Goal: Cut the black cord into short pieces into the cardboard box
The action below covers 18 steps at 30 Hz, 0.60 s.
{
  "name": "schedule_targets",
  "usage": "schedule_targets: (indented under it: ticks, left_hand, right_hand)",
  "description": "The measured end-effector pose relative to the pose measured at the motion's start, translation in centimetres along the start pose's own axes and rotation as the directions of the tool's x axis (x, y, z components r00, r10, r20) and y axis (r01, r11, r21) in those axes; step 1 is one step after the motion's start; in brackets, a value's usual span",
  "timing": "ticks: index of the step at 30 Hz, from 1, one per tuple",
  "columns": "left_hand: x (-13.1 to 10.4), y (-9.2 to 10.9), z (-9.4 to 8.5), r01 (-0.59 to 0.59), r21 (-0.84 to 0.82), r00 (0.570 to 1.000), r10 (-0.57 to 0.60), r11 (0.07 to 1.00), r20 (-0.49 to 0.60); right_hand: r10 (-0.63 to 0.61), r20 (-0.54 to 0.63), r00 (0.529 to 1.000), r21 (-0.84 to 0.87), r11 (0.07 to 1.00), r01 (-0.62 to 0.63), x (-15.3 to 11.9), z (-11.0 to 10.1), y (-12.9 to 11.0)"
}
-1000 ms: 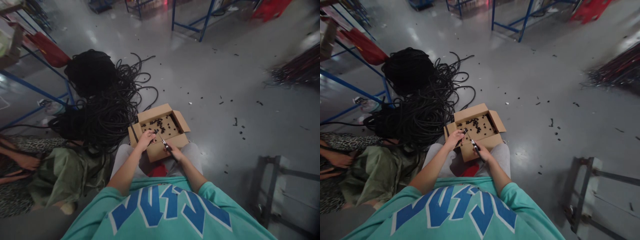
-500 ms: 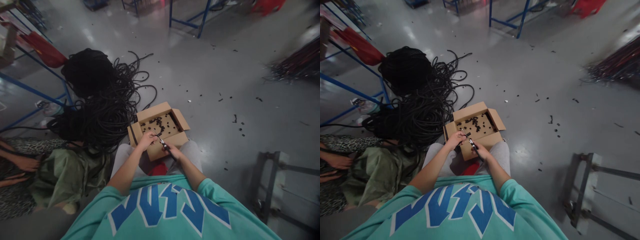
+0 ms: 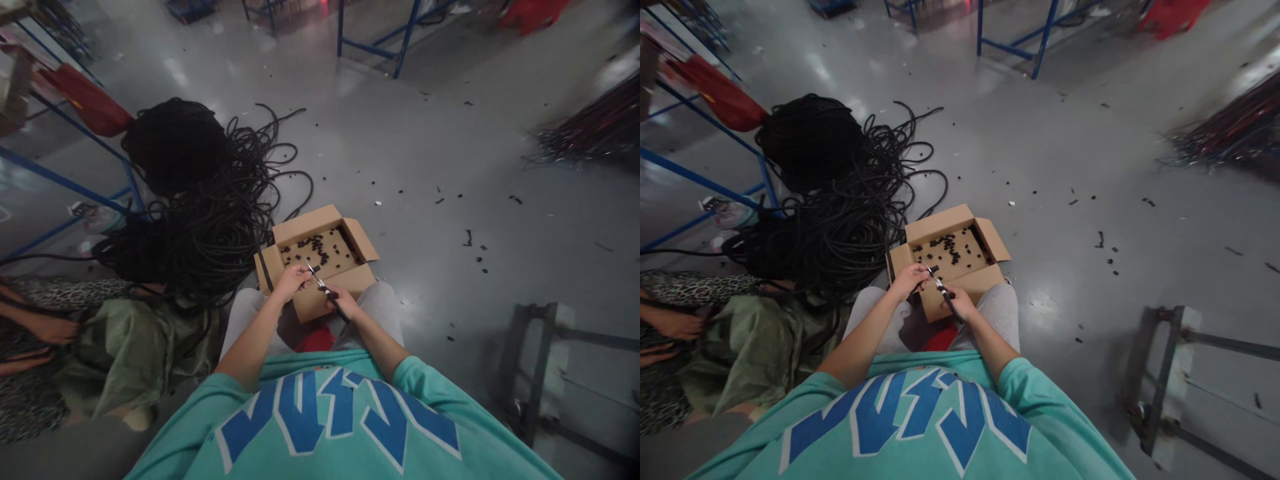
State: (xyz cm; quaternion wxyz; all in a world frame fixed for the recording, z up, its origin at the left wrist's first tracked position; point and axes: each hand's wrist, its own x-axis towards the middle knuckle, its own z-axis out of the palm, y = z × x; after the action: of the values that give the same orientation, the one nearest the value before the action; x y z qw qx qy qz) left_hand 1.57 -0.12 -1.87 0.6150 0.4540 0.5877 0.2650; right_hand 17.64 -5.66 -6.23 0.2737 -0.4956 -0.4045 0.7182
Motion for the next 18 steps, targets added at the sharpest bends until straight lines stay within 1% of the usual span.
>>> schedule_targets:
  ticks: [4, 13, 16, 18]
  left_hand:
    - [0.12, -0.09, 0.07, -0.001, 0.005, 1.0, 0.001, 1.0, -0.015]
    - [0.24, -0.73, -0.02, -0.009, -0.025, 1.0, 0.008, 1.0, -0.015]
    - [0.22, -0.88, 0.04, -0.019, -0.041, 1.0, 0.018, 0.999, -0.024]
    - [0.19, -0.91, 0.09, -0.025, -0.061, 0.999, 0.023, 0.998, -0.031]
  right_hand:
    - [-0.043, -0.052, 0.998, -0.027, 0.999, 0.042, 0.29, 0.03, 0.56]
    - [-0.127, -0.082, 0.989, -0.086, 0.989, 0.12, 0.53, 0.19, 0.69]
    - [-0.134, -0.088, 0.987, -0.095, 0.987, 0.126, 0.56, 0.25, 0.65]
    - [-0.113, -0.078, 0.99, -0.077, 0.991, 0.107, 0.53, 0.21, 0.61]
